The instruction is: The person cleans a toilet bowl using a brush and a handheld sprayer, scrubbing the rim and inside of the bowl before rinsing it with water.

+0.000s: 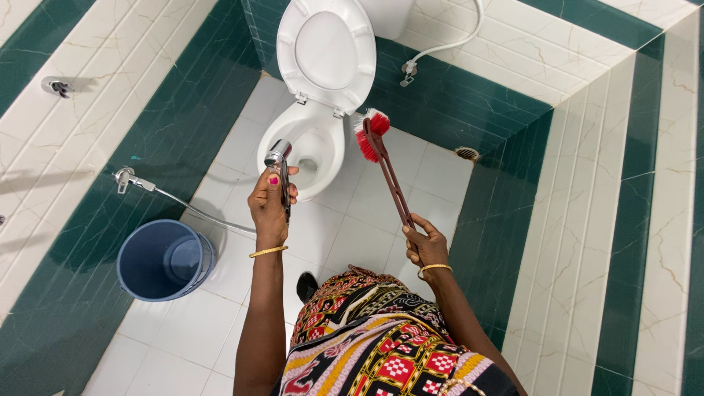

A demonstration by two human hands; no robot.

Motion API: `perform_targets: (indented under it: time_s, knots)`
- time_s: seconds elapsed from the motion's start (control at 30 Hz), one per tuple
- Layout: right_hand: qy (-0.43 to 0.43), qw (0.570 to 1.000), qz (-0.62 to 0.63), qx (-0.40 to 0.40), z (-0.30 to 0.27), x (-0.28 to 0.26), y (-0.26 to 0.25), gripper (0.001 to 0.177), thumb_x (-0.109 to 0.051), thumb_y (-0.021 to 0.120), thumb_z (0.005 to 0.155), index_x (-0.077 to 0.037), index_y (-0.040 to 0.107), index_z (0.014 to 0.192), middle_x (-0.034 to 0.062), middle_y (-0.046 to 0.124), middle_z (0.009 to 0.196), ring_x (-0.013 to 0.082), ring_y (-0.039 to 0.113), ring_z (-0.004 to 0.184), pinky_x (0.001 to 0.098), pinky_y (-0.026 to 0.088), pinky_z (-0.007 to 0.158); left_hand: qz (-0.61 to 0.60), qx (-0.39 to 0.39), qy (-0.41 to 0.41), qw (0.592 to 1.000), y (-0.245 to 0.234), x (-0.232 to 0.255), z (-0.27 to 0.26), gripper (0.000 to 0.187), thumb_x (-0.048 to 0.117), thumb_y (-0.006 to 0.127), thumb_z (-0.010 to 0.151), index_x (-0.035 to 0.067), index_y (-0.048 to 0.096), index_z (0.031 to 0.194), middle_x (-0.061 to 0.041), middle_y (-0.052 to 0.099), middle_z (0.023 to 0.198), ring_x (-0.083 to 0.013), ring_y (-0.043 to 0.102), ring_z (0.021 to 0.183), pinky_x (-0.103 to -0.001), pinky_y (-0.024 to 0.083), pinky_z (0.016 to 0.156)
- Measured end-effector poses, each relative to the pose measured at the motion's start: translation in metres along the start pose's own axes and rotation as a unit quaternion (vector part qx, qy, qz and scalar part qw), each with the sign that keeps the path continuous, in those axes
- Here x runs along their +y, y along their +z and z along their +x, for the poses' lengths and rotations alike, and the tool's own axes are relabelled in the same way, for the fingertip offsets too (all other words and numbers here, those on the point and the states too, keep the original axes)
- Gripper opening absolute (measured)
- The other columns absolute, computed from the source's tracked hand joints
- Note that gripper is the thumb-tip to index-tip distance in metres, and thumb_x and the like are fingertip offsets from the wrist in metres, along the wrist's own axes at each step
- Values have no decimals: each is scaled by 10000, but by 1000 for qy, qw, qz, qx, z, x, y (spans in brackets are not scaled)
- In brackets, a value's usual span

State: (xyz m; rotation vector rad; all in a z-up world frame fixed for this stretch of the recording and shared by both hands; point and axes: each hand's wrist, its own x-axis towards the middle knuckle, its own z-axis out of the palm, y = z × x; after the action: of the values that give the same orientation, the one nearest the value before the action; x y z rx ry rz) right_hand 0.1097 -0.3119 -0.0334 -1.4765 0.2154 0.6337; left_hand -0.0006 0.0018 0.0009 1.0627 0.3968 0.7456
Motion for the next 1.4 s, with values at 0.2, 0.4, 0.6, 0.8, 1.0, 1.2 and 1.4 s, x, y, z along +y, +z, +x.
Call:
perform_targets:
  time_s: [0.2, 0.4, 0.6, 0.8, 1.0, 1.2, 1.4]
  knots:
    - [1, 1000, -3, 7, -2, 2, 2, 596, -97, 793, 834, -2, 600, 1389, 39, 599, 599, 63, 452, 363, 226, 309, 310, 29, 29, 4, 999, -10, 7, 0, 458, 351, 556, 1086, 3, 626, 1376, -102, 753, 1080, -90, 611, 716, -229, 517, 612]
    - [10, 1000, -15, 8, -5, 2, 3, 609, -101, 792, 833, -16, 594, 1403, 35, 588, 593, 63, 444, 361, 228, 305, 315, 21, 57, 16, 998, -26, 9, -17, 468, 347, 538, 1085, 6, 606, 1398, -105, 756, 1084, -86, 617, 703, -228, 526, 598]
    - [12, 1000, -27, 8, -6, 2, 5, 603, -97, 789, 838, -17, 596, 1403, 35, 582, 586, 61, 438, 359, 229, 296, 315, 2, 85, 40, 996, -45, 7, -26, 471, 338, 538, 1093, -1, 582, 1417, -121, 738, 1114, -87, 626, 721, -228, 533, 618]
    - [6, 1000, -30, 0, -6, 2, 2, 616, -104, 796, 828, -13, 594, 1403, 37, 582, 580, 63, 437, 355, 228, 291, 313, 41, 123, 49, 990, -57, 7, -37, 466, 341, 534, 1102, -2, 597, 1412, -103, 741, 1118, -71, 623, 716, -220, 528, 610]
    - [3, 1000, -23, 2, -5, 2, -3, 625, -104, 800, 825, -7, 589, 1405, 37, 592, 584, 61, 445, 354, 221, 292, 311, 81, 155, 38, 984, -66, -1, -51, 434, 332, 534, 1093, 33, 624, 1394, -98, 748, 1084, -67, 614, 688, -220, 517, 585]
    - [9, 999, -29, 9, -6, 2, -3, 618, -110, 797, 821, -15, 597, 1398, 36, 599, 584, 59, 450, 352, 222, 295, 306, 94, 179, 29, 979, -73, -14, -64, 410, 311, 545, 1104, 18, 638, 1377, -98, 749, 1106, -76, 605, 694, -222, 491, 586]
    - [9, 1000, -29, 1, -4, 3, -6, 608, -113, 805, 823, -17, 607, 1389, 35, 600, 586, 58, 447, 355, 220, 293, 309, 118, 198, 16, 973, -73, -22, -69, 430, 315, 548, 1086, 24, 623, 1394, -100, 753, 1076, -79, 611, 672, -221, 489, 566]
